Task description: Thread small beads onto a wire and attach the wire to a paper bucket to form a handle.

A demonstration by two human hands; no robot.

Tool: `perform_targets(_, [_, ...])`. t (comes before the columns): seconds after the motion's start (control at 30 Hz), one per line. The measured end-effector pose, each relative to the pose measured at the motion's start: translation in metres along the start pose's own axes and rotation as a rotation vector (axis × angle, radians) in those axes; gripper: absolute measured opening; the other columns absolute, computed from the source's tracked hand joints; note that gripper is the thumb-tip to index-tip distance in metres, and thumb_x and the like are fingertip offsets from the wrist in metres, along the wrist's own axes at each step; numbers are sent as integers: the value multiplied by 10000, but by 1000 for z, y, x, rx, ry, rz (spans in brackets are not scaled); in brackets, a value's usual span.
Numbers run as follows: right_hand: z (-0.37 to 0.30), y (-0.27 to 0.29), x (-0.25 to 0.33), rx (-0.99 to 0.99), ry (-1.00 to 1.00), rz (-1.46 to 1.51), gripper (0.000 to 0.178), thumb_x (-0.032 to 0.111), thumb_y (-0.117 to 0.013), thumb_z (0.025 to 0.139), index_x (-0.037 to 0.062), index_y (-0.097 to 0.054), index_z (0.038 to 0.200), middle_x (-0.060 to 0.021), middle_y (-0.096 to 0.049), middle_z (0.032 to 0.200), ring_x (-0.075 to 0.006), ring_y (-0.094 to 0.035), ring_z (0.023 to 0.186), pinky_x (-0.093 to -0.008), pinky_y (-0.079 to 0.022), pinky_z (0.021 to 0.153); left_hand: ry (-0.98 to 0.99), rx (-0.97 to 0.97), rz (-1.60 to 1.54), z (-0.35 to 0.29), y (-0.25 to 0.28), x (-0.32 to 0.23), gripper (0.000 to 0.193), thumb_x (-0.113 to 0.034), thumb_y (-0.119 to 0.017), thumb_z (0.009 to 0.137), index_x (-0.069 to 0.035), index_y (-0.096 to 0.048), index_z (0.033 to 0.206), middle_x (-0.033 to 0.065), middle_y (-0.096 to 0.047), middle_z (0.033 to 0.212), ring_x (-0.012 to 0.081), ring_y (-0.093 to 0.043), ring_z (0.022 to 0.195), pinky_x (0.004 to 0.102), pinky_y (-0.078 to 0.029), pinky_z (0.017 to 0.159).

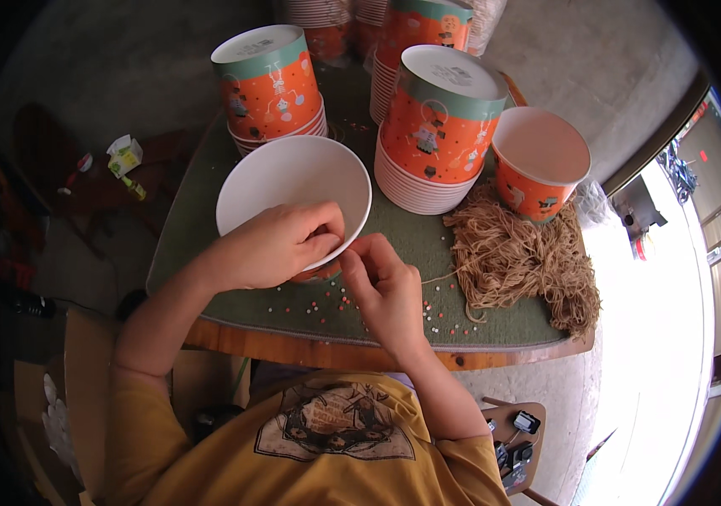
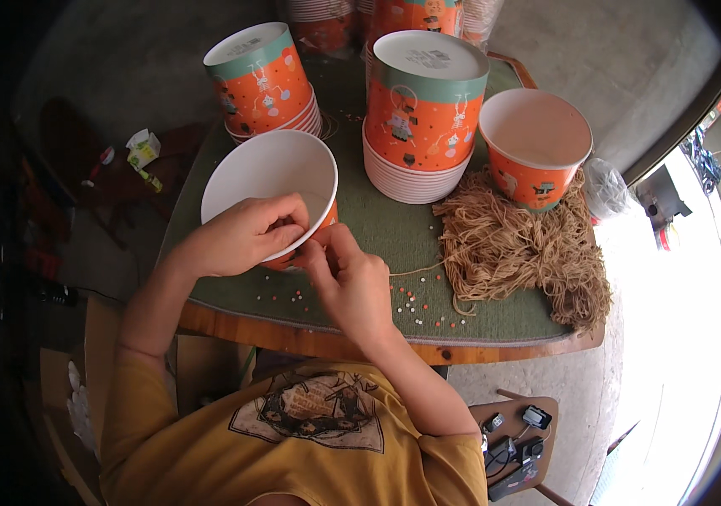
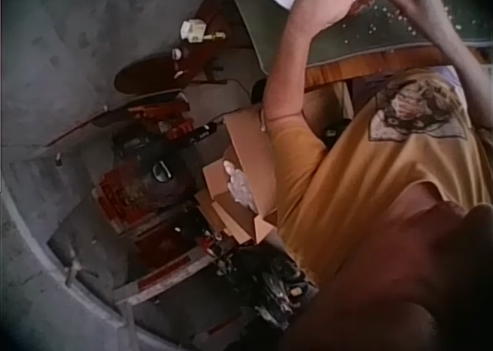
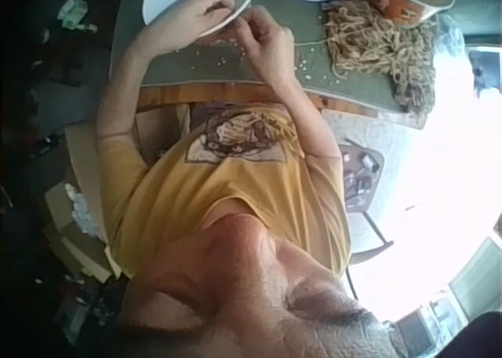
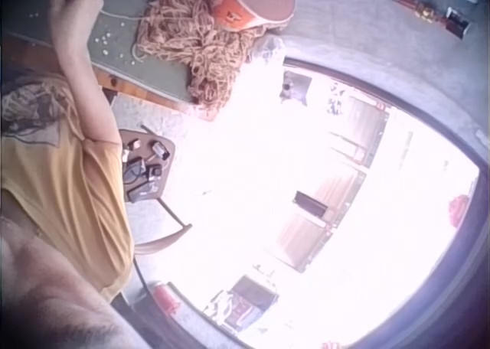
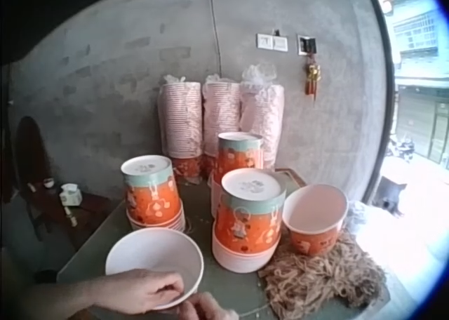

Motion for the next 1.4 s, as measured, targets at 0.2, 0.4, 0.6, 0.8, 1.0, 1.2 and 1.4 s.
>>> perform_targets(0.2, [7, 21, 8, -94, 59, 140, 189, 123, -619, 929, 57, -567, 1098, -32, -553, 598, -98, -484, 481, -252, -415, 488, -270, -379, 28, -13, 22, -13, 54, -46, -562, 918, -12, -524, 934, 88, -612, 845, 205, -600, 744, 336, -482, 686])
perform_targets(0.4, [21, 4, 10, 137, -95, 144, 121, 155, -629, 936, 55, -629, 1003, 11, -588, 613, -22, -515, 558, -229, -427, 515, -295, -329, -48, -13, 15, -17, 101, -29, -579, 916, -16, -552, 1012, 82, -607, 984, 158, -595, 840, 301, -486, 741])
perform_targets(0.6, [22, -6, -2, 217, -250, 517, 149, 193, -584, 974, 57, -634, 936, 58, -593, 678, -1, -442, 539, -173, -352, 490, -112, 12, -628, -3, -10, 2, 439, -33, -571, 934, -14, -399, 1338, 66, -569, 1080, 119, -559, 1032, 280, -472, 896])
perform_targets(0.8, [19, 1, 5, 129, -280, 550, 201, 172, -562, 979, 68, -510, 1143, 28, -559, 717, -21, -472, 579, -177, -346, 485, -52, -10, -736, 1, -7, 15, 346, -63, -592, 933, 1, -470, 1251, 50, -603, 1006, 112, -592, 955, 268, -484, 861])
perform_targets(1.0, [-30, -13, -10, 31, 141, -156, 210, 67, -598, 904, 37, -518, 1096, -102, -568, 747, -243, -616, 669, -349, -492, 588, -1, -96, -687, 2, 3, 18, 120, -122, -603, 946, -21, -601, 1011, 14, -616, 915, 64, -564, 803, 220, -481, 758])
perform_targets(1.2, [-16, -21, 62, 253, 348, -285, 129, 37, -623, 847, 50, -559, 958, -101, -613, 827, -301, -637, 749, -402, -509, 585, -34, -35, -702, 5, 1, 14, 127, -140, -581, 962, -24, -604, 1008, 3, -612, 913, 49, -540, 773, 210, -470, 738])
perform_targets(1.4, [33, 3, 87, 455, 211, -103, 118, 108, -561, 945, 13, -596, 883, -67, -601, 715, -175, -574, 608, -291, -463, 573, -19, -7, -766, 10, -7, 16, 159, -127, -561, 975, 7, -605, 1050, -1, -608, 894, 66, -541, 788, 229, -472, 751])
Point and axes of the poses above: each hand's wrist, its own z-axis towards the middle knuckle, its own y-axis out of the back of the hand, x = y × z, the point moved 7 cm from there along z, towards the middle knuckle
